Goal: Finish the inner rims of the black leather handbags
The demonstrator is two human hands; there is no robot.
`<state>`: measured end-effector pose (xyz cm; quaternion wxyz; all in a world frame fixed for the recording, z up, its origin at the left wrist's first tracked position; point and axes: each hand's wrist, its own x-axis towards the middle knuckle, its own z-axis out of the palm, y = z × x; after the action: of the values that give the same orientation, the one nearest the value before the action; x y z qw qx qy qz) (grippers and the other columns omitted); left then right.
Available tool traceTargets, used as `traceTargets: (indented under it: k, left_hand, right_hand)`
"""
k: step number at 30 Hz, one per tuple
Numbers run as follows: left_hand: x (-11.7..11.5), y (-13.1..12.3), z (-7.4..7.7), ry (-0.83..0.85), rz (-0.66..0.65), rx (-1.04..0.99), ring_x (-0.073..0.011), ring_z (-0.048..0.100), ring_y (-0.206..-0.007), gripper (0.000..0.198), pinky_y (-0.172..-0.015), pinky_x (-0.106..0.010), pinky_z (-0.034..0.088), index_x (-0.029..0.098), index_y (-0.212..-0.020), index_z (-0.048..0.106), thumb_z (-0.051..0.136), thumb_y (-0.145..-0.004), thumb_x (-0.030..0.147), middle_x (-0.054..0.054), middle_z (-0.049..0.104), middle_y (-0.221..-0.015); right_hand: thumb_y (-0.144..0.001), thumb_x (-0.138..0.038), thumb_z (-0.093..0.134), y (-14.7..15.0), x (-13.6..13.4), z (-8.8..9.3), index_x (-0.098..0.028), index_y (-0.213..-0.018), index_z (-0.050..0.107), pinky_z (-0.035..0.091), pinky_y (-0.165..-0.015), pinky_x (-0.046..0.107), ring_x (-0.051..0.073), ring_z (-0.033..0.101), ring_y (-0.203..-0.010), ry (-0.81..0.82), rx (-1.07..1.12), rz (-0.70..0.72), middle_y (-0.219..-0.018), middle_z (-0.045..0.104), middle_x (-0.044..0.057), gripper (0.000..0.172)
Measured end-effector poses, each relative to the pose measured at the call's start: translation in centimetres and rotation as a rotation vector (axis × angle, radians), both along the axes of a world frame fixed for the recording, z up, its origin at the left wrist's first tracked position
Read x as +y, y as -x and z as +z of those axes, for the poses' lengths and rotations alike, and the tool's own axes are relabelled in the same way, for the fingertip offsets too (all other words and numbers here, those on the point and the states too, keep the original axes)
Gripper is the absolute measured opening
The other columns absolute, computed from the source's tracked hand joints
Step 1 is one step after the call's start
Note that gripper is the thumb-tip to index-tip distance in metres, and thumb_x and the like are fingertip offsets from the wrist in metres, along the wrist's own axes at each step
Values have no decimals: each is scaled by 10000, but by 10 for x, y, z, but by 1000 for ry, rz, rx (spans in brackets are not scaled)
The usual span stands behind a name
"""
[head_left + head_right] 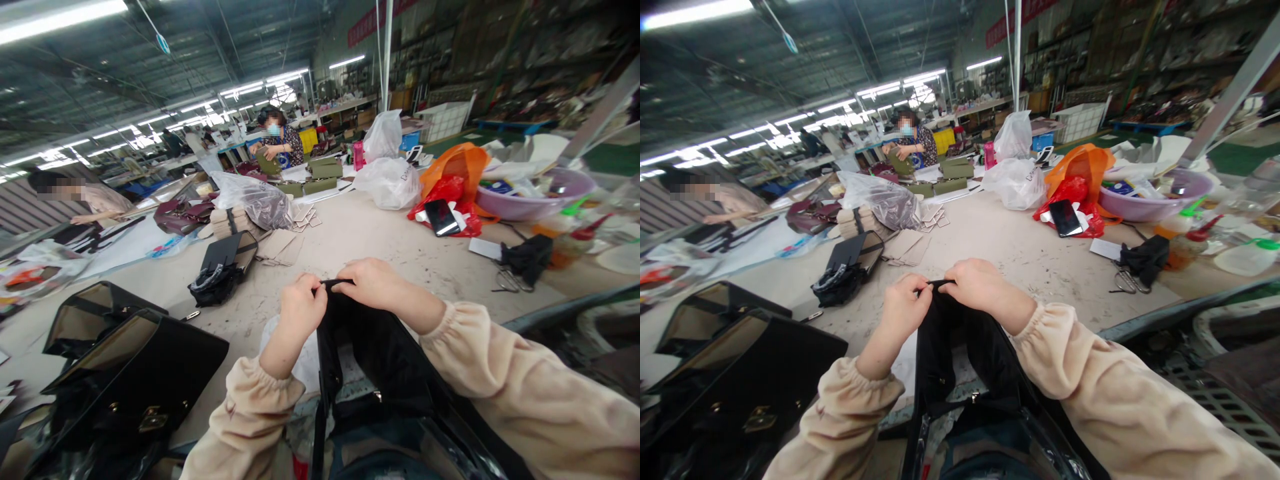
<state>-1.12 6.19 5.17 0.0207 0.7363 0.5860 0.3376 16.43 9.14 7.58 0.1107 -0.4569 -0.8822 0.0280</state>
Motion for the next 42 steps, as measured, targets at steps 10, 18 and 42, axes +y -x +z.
traceTargets:
  k: [10,18,42]
  left_hand:
    - [1,4,0,2,-38,-38,-143,615,-721,96,-699,-261,477,194,-651,569,564,-726,134,-4,643,-730]
    - [-12,8,7,229,74,-108,-161,677,-744,344,-687,-266,499,196,-1033,513,642,-718,247,-27,689,-900]
    - [-7,8,19,297,101,203,-203,660,-791,302,-667,-284,457,203,-1045,574,592,-771,330,-47,701,-906]
  right_hand:
    - [-865,-359,460,8,2,-2,-207,-750,678,340,-608,269,163,598,-753,-63,10,39,-814,675,28,290]
    - [-874,-360,449,6,3,-2,-199,-790,679,344,-617,264,162,595,-765,-28,4,36,-852,670,39,294]
    - [-877,-384,444,10,0,-1,-207,-831,670,396,-647,272,187,613,-810,7,-2,-23,-891,668,50,290]
